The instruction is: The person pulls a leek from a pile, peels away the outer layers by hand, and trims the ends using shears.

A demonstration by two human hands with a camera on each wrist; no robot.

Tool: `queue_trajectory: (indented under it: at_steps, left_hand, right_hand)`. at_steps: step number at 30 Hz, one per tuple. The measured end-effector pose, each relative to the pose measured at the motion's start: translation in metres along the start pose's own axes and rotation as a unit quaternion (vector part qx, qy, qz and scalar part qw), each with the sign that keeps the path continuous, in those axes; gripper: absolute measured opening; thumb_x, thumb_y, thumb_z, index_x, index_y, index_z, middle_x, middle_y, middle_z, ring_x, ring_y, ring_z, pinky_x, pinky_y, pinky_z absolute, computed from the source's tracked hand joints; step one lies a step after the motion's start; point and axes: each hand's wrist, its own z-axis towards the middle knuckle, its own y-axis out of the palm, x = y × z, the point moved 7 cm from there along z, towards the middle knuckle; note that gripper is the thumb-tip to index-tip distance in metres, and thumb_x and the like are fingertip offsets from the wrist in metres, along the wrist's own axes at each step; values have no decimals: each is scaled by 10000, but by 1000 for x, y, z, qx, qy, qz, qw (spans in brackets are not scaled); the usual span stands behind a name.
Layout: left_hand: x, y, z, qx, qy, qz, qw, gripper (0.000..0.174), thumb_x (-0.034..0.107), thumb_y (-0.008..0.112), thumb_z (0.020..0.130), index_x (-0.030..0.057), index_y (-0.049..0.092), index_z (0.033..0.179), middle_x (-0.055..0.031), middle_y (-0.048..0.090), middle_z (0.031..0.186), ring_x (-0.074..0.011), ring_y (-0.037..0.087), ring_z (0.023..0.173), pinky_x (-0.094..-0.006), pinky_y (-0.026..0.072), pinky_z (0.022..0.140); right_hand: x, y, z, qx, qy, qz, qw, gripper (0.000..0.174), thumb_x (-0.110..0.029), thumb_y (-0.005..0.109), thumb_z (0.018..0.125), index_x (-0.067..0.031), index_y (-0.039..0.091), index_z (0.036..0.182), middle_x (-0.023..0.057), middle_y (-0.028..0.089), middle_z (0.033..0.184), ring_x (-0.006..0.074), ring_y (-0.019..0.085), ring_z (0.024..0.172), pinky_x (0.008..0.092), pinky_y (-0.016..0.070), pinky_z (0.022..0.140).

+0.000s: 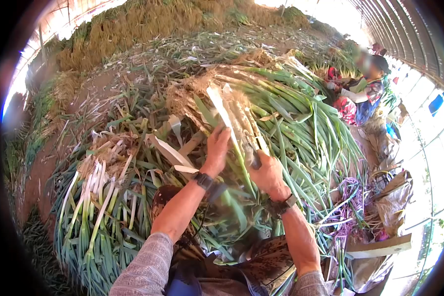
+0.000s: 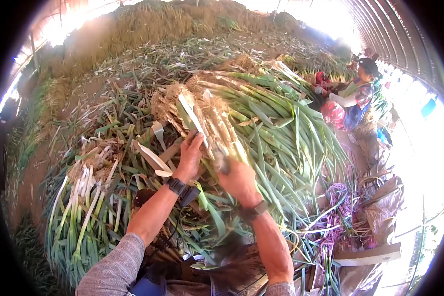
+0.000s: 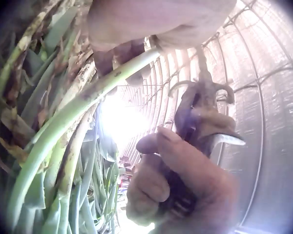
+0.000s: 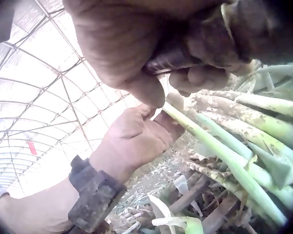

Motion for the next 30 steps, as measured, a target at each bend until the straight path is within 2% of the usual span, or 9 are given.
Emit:
queue_trajectory:
  at_steps: [2, 5, 8, 12, 15, 18, 23, 26, 30]
  left_hand:
    - [-4, -6, 0, 16, 0, 12, 1000, 223, 192, 608, 997, 79, 612, 1188, 32, 621, 1005, -60, 596, 904, -248, 526, 770]
    - [-17, -22, 8, 3, 5, 82, 997, 347, 225, 570, 1001, 23, 565, 1282, -14, 606, 1028, -74, 581, 880, -248, 508, 748]
    - [3, -3, 1, -18, 45, 37, 998, 173, 221, 602, 1003, 98, 619, 1124, 37, 607, 993, -54, 582, 907, -257, 499, 805]
    - [-11, -20, 4, -18, -3, 49, 999, 265, 271, 608, 997, 79, 569, 1175, -5, 608, 1062, -111, 604, 942, -319, 519, 852]
    - [-39, -39, 1, 24, -111, 24, 993, 282, 263, 612, 989, 48, 559, 1163, -74, 626, 1081, -192, 634, 952, -413, 562, 875]
    - [-82, -60, -12, 26, -182, 62, 981, 286, 262, 618, 984, 50, 559, 1168, -76, 641, 1083, -200, 649, 958, -409, 558, 879]
    - [-133, -76, -30, 7, -215, 78, 974, 288, 322, 631, 975, 63, 571, 1085, -90, 675, 1011, -221, 674, 932, -401, 576, 832]
    - [-112, -84, -15, 77, -166, 91, 979, 309, 357, 640, 966, 67, 569, 1044, -92, 682, 959, -223, 688, 870, -408, 595, 785]
    - [1, -64, 6, 94, -42, 60, 993, 358, 391, 629, 966, 47, 612, 1066, -83, 684, 919, -200, 681, 823, -381, 583, 723]
  right_hand:
    - [-1, 2, 0, -12, -13, -5, 1000, 329, -356, 633, 875, -30, 646, 838, 224, 643, 705, 431, 634, 705, 486, 499, 652]
    - [-1, 4, -2, -11, -16, -6, 1000, 359, -377, 630, 877, -22, 643, 824, 226, 638, 706, 429, 632, 700, 481, 496, 646]
    - [6, 1, -1, -2, 0, 11, 1000, 382, -395, 633, 872, -16, 636, 821, 230, 624, 694, 435, 620, 684, 483, 489, 642]
    - [25, -7, -17, -47, 32, -1, 998, 378, -394, 647, 856, -17, 643, 831, 234, 616, 699, 434, 613, 693, 489, 483, 658]
    - [62, -10, -43, -156, 68, -20, 985, 348, -357, 678, 796, -17, 666, 869, 233, 641, 774, 432, 617, 765, 484, 486, 695]
    - [109, -8, -72, -220, 93, -132, 962, 329, -355, 654, 792, -55, 698, 918, 207, 690, 844, 409, 657, 835, 495, 513, 760]
    - [146, -11, -100, -227, 157, -106, 955, 327, -352, 646, 796, -45, 697, 898, 223, 683, 871, 424, 644, 862, 510, 501, 779]
    - [168, -3, -105, -194, 171, -79, 963, 378, -370, 704, 759, -15, 670, 885, 203, 655, 760, 370, 642, 732, 468, 494, 695]
    - [159, -6, -101, -189, 112, -62, 974, 364, -358, 723, 777, -16, 665, 888, 200, 657, 772, 360, 638, 710, 450, 492, 677]
